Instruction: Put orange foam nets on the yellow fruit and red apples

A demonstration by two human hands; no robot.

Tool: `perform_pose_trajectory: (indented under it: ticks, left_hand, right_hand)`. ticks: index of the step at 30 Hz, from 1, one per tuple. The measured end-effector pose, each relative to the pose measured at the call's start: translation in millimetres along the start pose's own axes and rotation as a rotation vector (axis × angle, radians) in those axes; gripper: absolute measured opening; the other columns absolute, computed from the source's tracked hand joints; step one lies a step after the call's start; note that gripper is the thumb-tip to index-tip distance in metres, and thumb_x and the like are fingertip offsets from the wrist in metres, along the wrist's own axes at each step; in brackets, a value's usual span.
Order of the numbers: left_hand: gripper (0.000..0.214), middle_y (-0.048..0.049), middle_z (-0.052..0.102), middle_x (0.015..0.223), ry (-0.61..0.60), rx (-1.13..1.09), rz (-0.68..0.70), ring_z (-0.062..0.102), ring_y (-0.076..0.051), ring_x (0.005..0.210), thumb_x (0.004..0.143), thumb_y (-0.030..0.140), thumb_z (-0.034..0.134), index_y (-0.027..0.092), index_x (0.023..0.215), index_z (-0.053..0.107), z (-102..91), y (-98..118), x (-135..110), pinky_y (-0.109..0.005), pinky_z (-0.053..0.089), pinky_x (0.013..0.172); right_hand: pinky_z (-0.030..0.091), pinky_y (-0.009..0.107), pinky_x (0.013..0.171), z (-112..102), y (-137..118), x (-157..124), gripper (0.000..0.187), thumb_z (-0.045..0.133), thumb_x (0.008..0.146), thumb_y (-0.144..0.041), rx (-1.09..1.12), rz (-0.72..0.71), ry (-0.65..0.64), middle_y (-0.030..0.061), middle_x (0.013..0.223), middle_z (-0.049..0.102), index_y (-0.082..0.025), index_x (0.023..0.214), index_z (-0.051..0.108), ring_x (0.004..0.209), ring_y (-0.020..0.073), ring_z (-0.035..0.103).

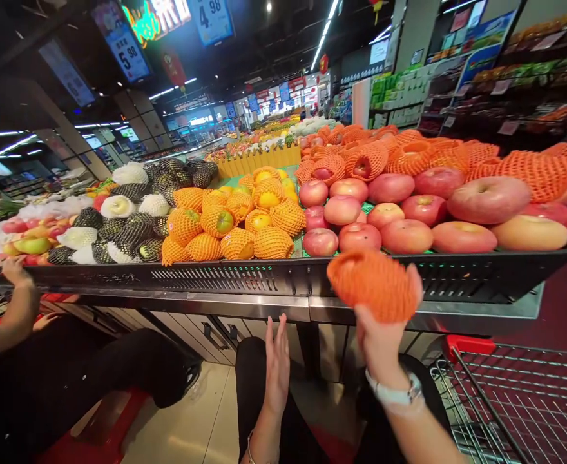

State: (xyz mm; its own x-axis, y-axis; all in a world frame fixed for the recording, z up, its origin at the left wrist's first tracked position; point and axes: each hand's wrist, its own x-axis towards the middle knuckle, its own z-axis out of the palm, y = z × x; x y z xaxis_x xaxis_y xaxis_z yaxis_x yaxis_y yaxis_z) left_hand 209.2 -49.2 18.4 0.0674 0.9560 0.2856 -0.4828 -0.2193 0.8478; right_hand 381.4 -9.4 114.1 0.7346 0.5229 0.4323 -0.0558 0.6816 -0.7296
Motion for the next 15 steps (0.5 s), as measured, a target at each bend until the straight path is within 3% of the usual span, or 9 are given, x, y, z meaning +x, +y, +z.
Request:
perform_pose_trajectory:
  ticks: [2,4,6,8,9,11,13,15]
  left_hand:
    - [0.065,-0.0053,0.041,0.149,0.024,-0.048,-0.102,0.025,-0.022,0.144,0.084,0.053,0.058,0.035,0.143,0.037,-14.2,-8,0,-0.039,0.015,0.12]
    - [0.061,-0.0085,0.05,0.143,0.073,-0.053,-0.201,0.034,-0.023,0.14,0.082,0.05,0.062,0.031,0.138,0.046,-29.6,-18,-4,-0.04,0.017,0.119]
    - [0.059,-0.0115,0.057,0.134,0.12,-0.005,-0.292,0.042,-0.025,0.135,0.078,0.052,0.066,0.027,0.13,0.056,-45.8,-29,-9,-0.043,0.019,0.118]
    - [0.059,-0.014,0.064,0.125,0.177,0.06,-0.369,0.048,-0.029,0.129,0.07,0.055,0.072,0.023,0.12,0.064,-63.4,-39,-14,-0.046,0.021,0.117]
    - [0.06,-0.0148,0.066,0.12,0.227,0.086,-0.399,0.051,-0.031,0.127,0.066,0.056,0.074,0.021,0.114,0.067,-72.9,-44,-17,-0.047,0.023,0.115]
    - [0.058,-0.0142,0.071,0.108,0.38,0.117,-0.433,0.057,-0.034,0.12,0.056,0.06,0.077,0.022,0.101,0.072,-92.8,-53,-20,-0.048,0.03,0.112]
    - [0.052,-0.011,0.073,0.096,0.562,0.161,-0.433,0.061,-0.035,0.113,0.051,0.062,0.077,0.027,0.089,0.074,-111.9,-60,-21,-0.043,0.038,0.107]
    - [0.05,-0.0081,0.073,0.087,0.687,0.202,-0.437,0.066,-0.035,0.104,0.044,0.065,0.078,0.031,0.08,0.074,-126.9,-64,-20,-0.041,0.046,0.099]
  right_hand:
    - [0.025,0.042,0.114,25,-17,67,0.1,0.081,0.054,-0.031,-0.182,-0.313,-0.101,0.0103,0.145,0.038,-0.016,0.142,0.036,0.134,0.0252,0.038]
    - [0.026,0.037,0.109,58,-26,134,0.093,0.074,0.056,-0.03,-0.382,-0.443,-0.216,0.015,0.14,0.043,-0.006,0.139,0.039,0.129,0.0233,0.043]
    - [0.029,0.037,0.099,95,-27,196,0.078,0.055,0.063,-0.035,-0.493,-0.544,-0.253,0.0196,0.136,0.047,0.007,0.128,0.047,0.126,0.0229,0.043]
    - [0.033,0.041,0.087,130,-17,249,0.066,0.022,0.065,-0.031,-0.589,-0.606,-0.351,0.026,0.135,0.044,0.016,0.093,0.06,0.128,0.0232,0.037]
    - [0.033,0.044,0.082,145,-7,272,0.066,0.008,0.06,-0.025,-0.604,-0.589,-0.416,0.027,0.135,0.042,0.014,0.071,0.06,0.13,0.023,0.032]
    - [0.034,0.047,0.077,168,17,309,0.057,-0.005,0.05,-0.015,-0.572,-0.371,-0.441,0.0267,0.133,0.041,0.007,0.045,0.048,0.133,0.0224,0.026]
    - [0.035,0.047,0.075,184,47,335,0.054,-0.009,0.048,-0.013,-0.522,-0.07,-0.371,0.0294,0.129,0.039,0.006,0.037,0.041,0.133,0.0242,0.021]
    - [0.037,0.047,0.071,195,72,353,0.059,-0.009,0.053,-0.016,-0.495,0.139,-0.297,0.0351,0.124,0.035,0.008,0.038,0.043,0.132,0.0279,0.022]
